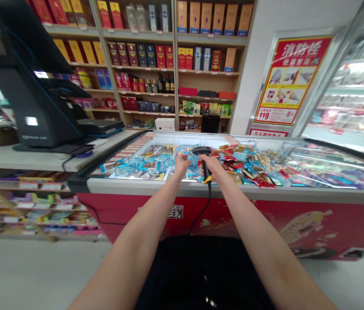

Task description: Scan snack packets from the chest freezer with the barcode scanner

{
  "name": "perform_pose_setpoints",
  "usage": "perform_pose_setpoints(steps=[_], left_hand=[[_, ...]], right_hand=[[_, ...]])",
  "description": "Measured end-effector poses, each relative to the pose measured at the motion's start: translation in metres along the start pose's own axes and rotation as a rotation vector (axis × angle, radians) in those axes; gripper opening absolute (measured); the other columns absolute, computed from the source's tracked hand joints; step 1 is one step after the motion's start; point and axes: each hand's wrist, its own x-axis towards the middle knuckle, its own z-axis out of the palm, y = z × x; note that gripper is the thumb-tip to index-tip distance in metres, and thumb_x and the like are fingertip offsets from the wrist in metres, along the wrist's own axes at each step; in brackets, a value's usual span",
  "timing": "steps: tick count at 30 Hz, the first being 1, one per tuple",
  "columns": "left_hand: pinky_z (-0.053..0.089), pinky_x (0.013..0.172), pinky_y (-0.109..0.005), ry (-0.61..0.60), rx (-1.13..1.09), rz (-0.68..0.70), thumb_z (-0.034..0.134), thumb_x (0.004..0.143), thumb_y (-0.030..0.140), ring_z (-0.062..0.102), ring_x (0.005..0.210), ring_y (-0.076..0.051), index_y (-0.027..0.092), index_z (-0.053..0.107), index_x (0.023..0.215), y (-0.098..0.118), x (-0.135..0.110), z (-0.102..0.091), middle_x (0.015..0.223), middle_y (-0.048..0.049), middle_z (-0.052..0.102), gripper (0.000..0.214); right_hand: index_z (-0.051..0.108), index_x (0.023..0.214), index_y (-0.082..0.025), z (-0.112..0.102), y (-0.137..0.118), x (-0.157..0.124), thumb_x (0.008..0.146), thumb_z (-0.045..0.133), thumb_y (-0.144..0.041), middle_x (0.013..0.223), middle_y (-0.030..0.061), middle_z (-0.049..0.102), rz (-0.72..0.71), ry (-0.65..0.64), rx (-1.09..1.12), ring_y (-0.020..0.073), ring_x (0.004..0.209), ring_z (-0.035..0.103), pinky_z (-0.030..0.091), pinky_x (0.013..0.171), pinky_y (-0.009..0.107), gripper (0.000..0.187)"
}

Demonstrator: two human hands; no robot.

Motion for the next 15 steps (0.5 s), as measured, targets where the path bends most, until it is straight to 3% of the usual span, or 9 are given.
perform_pose_setpoints(steps=[15], left_hand=[[0.05,0.071,-0.027,-0.012,0.006,-0.025,0.063,0.051,0.001,0.064,0.072,-0.016,0.017,0.057,0.083,-0.0047,0.0015,0.0104,0.068,0.0027,0.061,0.036]], right_hand=[[0.051,0.067,-0.019,-0.0102,0.0043,-0.0001,0.09,0.058,-0.025,0.047,-0.0015,0.051,-0.004,0.008,0.033,0.0126,0.036,0.047,0.04,0.036,0.025,0.025]])
